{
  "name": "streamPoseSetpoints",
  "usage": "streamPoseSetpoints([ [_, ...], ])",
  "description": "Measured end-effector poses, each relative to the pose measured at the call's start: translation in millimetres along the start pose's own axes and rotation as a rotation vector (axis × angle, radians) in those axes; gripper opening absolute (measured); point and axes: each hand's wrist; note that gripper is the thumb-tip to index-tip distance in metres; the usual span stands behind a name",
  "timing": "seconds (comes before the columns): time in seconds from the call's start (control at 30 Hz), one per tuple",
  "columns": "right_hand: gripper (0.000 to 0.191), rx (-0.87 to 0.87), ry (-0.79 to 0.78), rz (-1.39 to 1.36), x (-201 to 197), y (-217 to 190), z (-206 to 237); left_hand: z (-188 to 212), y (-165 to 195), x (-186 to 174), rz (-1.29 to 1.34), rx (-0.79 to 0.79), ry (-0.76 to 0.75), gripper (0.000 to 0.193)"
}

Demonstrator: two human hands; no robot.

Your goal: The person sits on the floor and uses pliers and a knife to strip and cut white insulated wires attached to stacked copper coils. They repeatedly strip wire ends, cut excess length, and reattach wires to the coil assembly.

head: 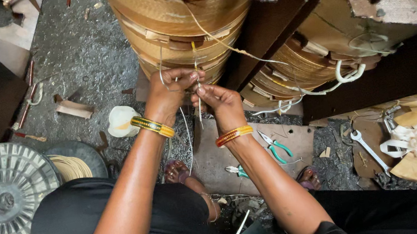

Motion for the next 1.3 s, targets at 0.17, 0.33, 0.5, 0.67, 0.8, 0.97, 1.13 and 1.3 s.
streamPoseSetpoints([
  [0.17,0.017,-0.009,-0.039,-0.063,4.1,0.5,-8.5,0.0,1.0,-0.7,-0.027,0.049,-0.060,0.013],
  [0.33,0.019,0.013,-0.076,-0.157,6.7,4.0,-10.4,1.1,1.7,-8.8,-0.023,-0.017,-0.123,0.014],
  [0.5,0.023,-0.011,-0.030,-0.069,9.2,4.8,-8.7,-0.3,-1.0,-9.3,0.036,0.009,-0.095,0.010],
  [0.67,0.016,-0.104,-0.024,0.114,9.1,5.0,0.3,0.4,-3.0,-3.7,-0.047,-0.029,0.011,0.010],
  [0.8,0.019,-0.079,-0.014,0.149,11.4,4.2,2.5,7.8,2.1,-2.3,0.070,-0.060,-0.043,0.012],
  [0.97,0.021,-0.117,-0.107,0.114,11.1,-1.6,-0.2,8.8,12.6,-3.5,-0.031,-0.123,-0.176,0.018],
  [1.13,0.018,-0.028,-0.093,-0.003,10.2,-3.1,1.4,8.8,8.1,5.1,0.072,-0.075,-0.021,0.011],
  [1.3,0.012,-0.057,-0.026,0.082,10.5,1.9,7.5,8.7,5.0,14.4,0.006,-0.058,0.186,0.017],
])
Point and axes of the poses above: each hand's wrist, its own z-axis away from the middle knuckle, its own x-axis out of the palm, y = z × x, and after that the axes turned 5 degrees about -y, right-handed
